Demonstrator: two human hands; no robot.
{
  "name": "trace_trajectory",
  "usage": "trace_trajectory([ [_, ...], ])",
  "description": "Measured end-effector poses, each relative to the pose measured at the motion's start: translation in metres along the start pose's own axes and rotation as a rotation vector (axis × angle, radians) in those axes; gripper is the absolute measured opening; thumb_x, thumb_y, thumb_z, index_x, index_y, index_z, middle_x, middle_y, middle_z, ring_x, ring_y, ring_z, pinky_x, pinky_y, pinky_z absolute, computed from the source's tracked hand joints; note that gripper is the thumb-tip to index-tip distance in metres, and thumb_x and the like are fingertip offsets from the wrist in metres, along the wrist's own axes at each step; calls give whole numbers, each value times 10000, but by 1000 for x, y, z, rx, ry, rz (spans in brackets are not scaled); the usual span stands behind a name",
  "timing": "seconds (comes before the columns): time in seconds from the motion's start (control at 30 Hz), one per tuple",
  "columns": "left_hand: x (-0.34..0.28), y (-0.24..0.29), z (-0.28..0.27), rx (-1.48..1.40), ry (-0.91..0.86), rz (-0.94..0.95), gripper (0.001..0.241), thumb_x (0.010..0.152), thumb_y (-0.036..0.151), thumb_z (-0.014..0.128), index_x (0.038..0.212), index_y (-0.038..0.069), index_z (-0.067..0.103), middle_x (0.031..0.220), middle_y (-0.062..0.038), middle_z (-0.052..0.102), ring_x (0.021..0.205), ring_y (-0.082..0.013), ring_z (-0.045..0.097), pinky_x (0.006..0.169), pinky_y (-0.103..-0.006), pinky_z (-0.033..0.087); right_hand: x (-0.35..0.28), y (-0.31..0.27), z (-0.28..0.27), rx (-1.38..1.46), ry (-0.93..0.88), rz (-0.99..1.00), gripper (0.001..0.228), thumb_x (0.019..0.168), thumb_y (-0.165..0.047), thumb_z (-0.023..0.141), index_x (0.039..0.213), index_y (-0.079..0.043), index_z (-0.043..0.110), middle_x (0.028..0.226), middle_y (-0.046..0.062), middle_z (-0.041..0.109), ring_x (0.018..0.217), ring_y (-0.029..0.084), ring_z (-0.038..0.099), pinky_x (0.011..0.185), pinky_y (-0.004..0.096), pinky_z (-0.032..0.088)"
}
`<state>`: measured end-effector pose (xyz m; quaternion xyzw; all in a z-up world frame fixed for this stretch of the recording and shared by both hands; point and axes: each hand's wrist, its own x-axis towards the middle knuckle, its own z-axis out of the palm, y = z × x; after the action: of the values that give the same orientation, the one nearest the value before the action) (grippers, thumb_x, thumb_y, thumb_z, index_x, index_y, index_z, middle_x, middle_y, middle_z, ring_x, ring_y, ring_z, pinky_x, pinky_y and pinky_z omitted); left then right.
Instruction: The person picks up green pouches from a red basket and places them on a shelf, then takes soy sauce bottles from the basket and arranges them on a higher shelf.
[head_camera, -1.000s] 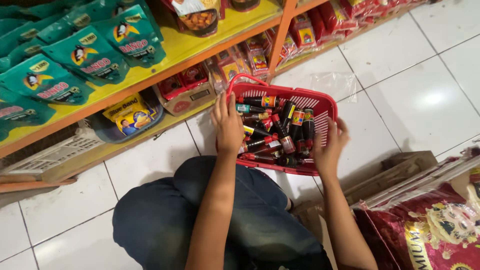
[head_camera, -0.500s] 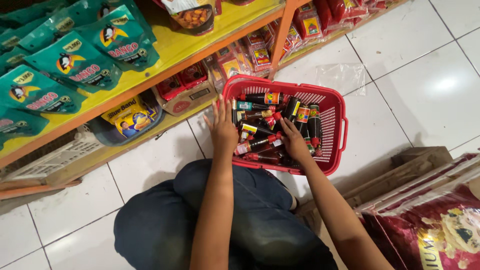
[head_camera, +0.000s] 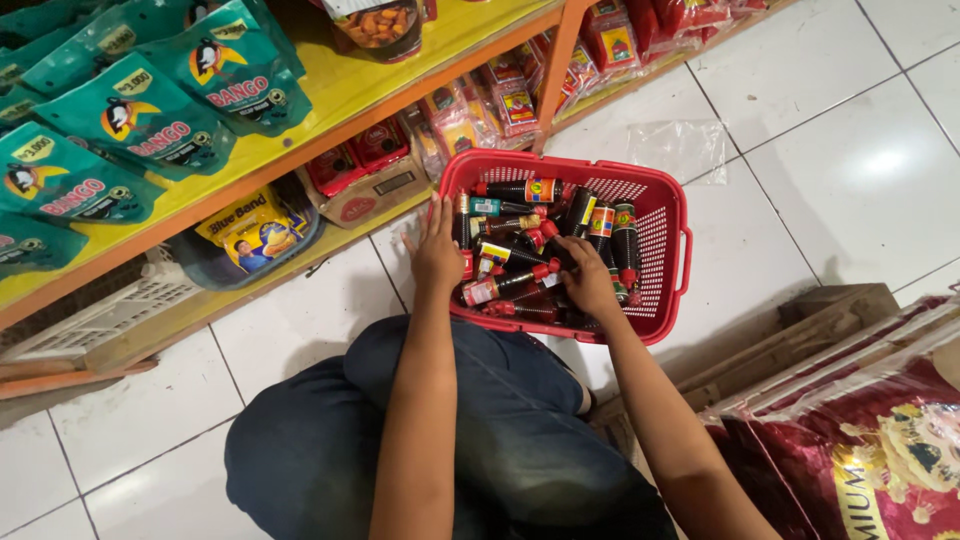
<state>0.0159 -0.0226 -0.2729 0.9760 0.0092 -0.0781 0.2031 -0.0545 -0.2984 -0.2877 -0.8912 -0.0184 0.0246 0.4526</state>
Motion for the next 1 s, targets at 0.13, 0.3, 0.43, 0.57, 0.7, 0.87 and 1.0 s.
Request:
trace_trajectory([
  [0.13, -3, 10, -7, -47, 67, 36, 816, 916, 64, 602, 1629, 225, 239, 1707, -28, 164, 1575, -283, 142, 1226, -653, 77, -8, 29, 3, 0, 64, -86, 646, 802, 66, 702, 1410, -118, 584, 1413, 165, 577, 1147, 353, 657, 964, 384, 547],
  [0.3, -12, 33, -16, -218, 275, 237, 666, 966, 65, 579, 1593, 184, 389, 1649, -90, 385, 1560, -312, 271, 1253, -564, 179, -3, 51, -2, -138, 176, -111, 486, 872, 49, 670, 1318, -142, 669, 1412, 116, 632, 1275, 349, 643, 1090, 397, 522],
  [0.43, -17, 53, -17, -236, 214, 389, 580, 990, 69, 585, 1552, 128, 450, 1587, -134, 463, 1503, -334, 363, 1219, -478, 286, 31, 31, -27, -470, 125, -109, 655, 765, 80, 661, 1358, -196, 619, 1449, 92, 551, 1364, 363, 522, 1110, 489, 473],
  [0.57, -19, 61, -17, -273, 147, 388, 544, 962, 84, 607, 1496, 104, 505, 1483, -135, 558, 1433, -310, 468, 1185, -414, 377, 49, 9, -46, -707, -131, 87, 837, 715, 42, 690, 1421, -376, 522, 1550, 90, 393, 1366, 398, 370, 1001, 625, 374],
  [0.7, -21, 65, -17, -236, 143, 381, 499, 959, 86, 613, 1452, 72, 537, 1404, -149, 605, 1355, -318, 524, 1133, -420, 414, 43, 29, -44, -887, -100, -124, 765, 848, -3, 586, 1495, -389, 453, 1531, 85, 422, 1306, 346, 470, 982, 575, 412],
  [0.87, -30, 82, -12, -252, 23, 437, 437, 981, 114, 602, 1414, 70, 569, 1387, -128, 636, 1314, -293, 571, 1120, -415, 444, 39, 74, -33, -981, -146, -267, 533, 950, -110, 569, 1457, -272, 540, 1571, 99, 465, 1263, 241, 556, 1075, 470, 437],
  [1.0, -34, 101, -5, -398, 52, 418, 388, 999, 143, 605, 1379, 64, 599, 1389, -144, 638, 1284, -318, 592, 1069, -413, 467, 51, 70, -37, -1025, -174, -244, 417, 894, -178, 630, 1297, -289, 640, 1504, 27, 495, 1308, 227, 533, 1107, 456, 419],
])
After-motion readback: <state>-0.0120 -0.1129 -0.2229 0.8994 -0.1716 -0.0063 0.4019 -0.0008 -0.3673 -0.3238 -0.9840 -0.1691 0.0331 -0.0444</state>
